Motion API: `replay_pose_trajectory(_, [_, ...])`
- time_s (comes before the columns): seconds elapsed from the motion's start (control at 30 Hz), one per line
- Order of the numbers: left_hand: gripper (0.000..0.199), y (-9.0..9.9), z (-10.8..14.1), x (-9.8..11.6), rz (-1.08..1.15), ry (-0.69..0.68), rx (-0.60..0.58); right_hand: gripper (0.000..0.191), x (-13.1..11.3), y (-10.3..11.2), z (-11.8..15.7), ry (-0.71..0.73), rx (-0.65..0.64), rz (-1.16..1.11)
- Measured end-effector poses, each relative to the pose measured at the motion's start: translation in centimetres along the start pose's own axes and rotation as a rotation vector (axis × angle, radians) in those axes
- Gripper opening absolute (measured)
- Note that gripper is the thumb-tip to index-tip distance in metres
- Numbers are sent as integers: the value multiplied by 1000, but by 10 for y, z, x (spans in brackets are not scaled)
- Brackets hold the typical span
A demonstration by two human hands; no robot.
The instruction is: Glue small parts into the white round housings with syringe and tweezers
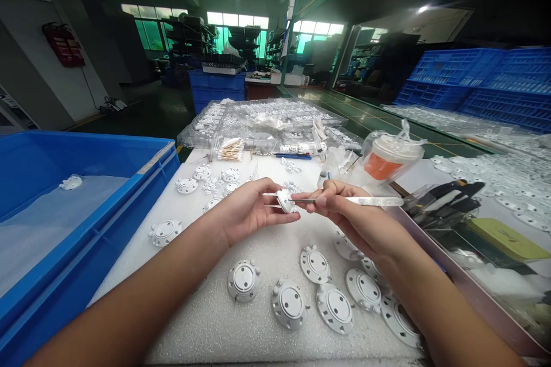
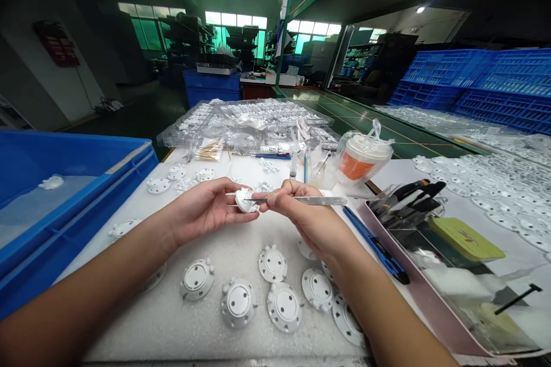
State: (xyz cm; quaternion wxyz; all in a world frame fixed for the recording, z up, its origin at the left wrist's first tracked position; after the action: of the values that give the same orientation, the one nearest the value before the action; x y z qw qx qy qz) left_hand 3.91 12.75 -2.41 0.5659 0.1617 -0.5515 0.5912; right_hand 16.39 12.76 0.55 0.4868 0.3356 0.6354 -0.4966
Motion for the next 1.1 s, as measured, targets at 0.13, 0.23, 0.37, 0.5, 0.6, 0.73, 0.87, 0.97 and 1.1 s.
replay_pose_trajectory(0.13, [11,1,-2,-2,-22,1,-14,25,6,2,-1,-69,10,-55])
replay_pose_trajectory(0.23, [10,0,-3,-3,-33,4,-26,29,8,4,-2,-96,34,-71])
replay_pose_trajectory(0.37, [10,-1,-2,-4,-39,13,-27,30,11,4,-1,-135,49,-81])
replay_pose_trajectory(0.5, [13,-2,-1,-4,-41,14,-20,29,12,2,0,-143,39,-96])
replay_pose_trajectory(0.6, [14,-4,-1,-4,-42,16,-24,28,12,2,0,-147,41,-99])
replay_pose_trajectory(0.73, [20,-4,-2,-6,-43,26,-30,30,12,3,-1,-144,48,-96])
replay_pose_trajectory(0.87, [26,-3,-2,-7,-40,35,-32,31,12,2,-1,-142,46,-110])
replay_pose_trajectory(0.97, [30,-2,-1,-8,-32,43,-38,29,11,2,0,-126,45,-128])
replay_pose_trajectory(1.1, [34,-4,0,-7,-21,39,-48,24,9,3,0,-120,54,-156])
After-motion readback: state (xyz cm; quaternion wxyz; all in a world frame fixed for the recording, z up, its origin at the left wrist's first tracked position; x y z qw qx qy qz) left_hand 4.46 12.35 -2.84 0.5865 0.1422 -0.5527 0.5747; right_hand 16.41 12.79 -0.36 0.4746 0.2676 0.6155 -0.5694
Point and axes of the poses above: each hand's wrist, its own z-axis away from the middle knuckle, its own y-axis out of the back of the hand, x = y × z, the point moved 10 cm from there along -z, towards the middle knuckle, and after that the axes turned 12 degrees about -z, right-handed, at the moved point
